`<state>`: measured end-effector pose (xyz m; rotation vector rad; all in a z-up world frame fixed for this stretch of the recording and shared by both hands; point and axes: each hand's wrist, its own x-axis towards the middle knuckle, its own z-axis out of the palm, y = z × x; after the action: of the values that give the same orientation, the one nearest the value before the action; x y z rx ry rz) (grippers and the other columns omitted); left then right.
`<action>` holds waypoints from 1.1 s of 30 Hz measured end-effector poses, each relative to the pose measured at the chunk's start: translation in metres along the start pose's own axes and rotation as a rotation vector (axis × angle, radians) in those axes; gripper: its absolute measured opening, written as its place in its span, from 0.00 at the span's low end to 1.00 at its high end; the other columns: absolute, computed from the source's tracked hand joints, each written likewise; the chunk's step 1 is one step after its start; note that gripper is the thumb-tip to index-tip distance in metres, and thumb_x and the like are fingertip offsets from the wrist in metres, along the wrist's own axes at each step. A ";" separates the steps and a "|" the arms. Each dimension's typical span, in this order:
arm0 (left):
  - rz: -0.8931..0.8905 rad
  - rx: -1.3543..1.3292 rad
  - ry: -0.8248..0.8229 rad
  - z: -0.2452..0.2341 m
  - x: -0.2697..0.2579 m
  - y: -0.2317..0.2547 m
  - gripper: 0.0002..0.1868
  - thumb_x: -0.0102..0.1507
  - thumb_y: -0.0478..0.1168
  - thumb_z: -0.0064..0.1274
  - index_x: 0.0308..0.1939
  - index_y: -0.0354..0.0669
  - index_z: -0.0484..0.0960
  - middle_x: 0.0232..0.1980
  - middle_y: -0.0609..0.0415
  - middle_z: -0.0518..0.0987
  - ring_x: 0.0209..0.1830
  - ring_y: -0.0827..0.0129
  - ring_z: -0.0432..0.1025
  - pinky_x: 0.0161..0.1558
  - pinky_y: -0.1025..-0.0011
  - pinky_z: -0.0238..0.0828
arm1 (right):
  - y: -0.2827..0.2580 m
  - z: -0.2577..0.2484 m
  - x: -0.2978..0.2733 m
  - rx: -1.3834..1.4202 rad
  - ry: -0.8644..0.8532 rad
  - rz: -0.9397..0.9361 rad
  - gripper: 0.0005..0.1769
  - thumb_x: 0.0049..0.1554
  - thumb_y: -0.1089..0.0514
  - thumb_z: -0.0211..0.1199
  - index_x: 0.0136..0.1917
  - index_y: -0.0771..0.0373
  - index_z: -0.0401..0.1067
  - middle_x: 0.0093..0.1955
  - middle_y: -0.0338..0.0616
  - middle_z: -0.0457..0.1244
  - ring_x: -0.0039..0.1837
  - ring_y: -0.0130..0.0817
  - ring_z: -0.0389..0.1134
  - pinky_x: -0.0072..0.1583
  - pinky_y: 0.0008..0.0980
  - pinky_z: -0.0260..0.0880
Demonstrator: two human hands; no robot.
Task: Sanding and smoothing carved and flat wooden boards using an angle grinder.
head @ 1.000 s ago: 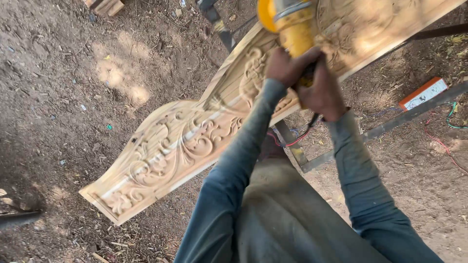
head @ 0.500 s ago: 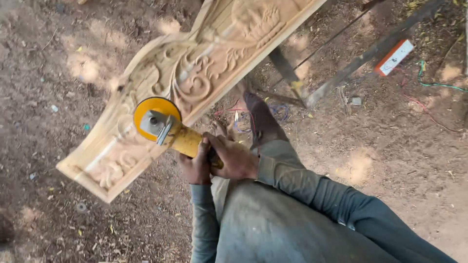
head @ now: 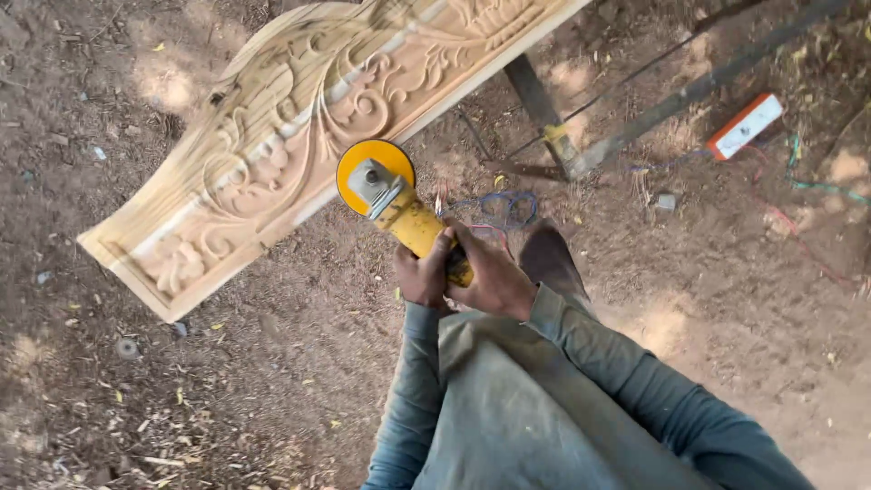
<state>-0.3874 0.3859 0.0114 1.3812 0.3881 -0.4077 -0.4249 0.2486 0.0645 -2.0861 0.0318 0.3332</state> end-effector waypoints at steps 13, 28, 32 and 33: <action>0.046 0.063 0.010 0.253 0.054 -0.017 0.17 0.62 0.43 0.64 0.45 0.30 0.84 0.41 0.50 0.86 0.37 0.69 0.81 0.42 0.71 0.79 | 0.139 -0.223 0.011 0.087 -0.025 0.002 0.55 0.52 0.51 0.70 0.80 0.62 0.39 0.56 0.71 0.66 0.51 0.66 0.72 0.50 0.54 0.74; 0.162 0.171 -0.257 0.593 0.136 -0.023 0.19 0.59 0.46 0.66 0.46 0.35 0.86 0.41 0.52 0.87 0.38 0.69 0.83 0.43 0.70 0.82 | 0.280 -0.508 0.014 -0.078 0.139 0.194 0.47 0.52 0.53 0.71 0.76 0.64 0.48 0.51 0.65 0.69 0.53 0.66 0.72 0.52 0.54 0.74; 0.026 0.373 -0.363 0.672 0.168 -0.031 0.31 0.55 0.61 0.64 0.51 0.42 0.86 0.45 0.50 0.87 0.42 0.65 0.83 0.46 0.66 0.80 | 0.327 -0.566 0.023 -0.069 0.288 0.070 0.41 0.54 0.54 0.70 0.72 0.67 0.51 0.54 0.64 0.66 0.54 0.62 0.73 0.53 0.52 0.75; 0.128 0.312 -0.373 0.685 0.159 -0.046 0.37 0.53 0.66 0.64 0.54 0.43 0.83 0.48 0.49 0.87 0.47 0.63 0.82 0.49 0.64 0.79 | 0.333 -0.574 0.009 -0.219 0.337 0.047 0.36 0.54 0.56 0.69 0.70 0.65 0.56 0.54 0.66 0.65 0.56 0.64 0.70 0.54 0.54 0.72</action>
<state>-0.2541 -0.3054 -0.0053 1.5824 -0.0745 -0.6252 -0.3406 -0.4101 0.0562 -2.3416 0.2555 0.0093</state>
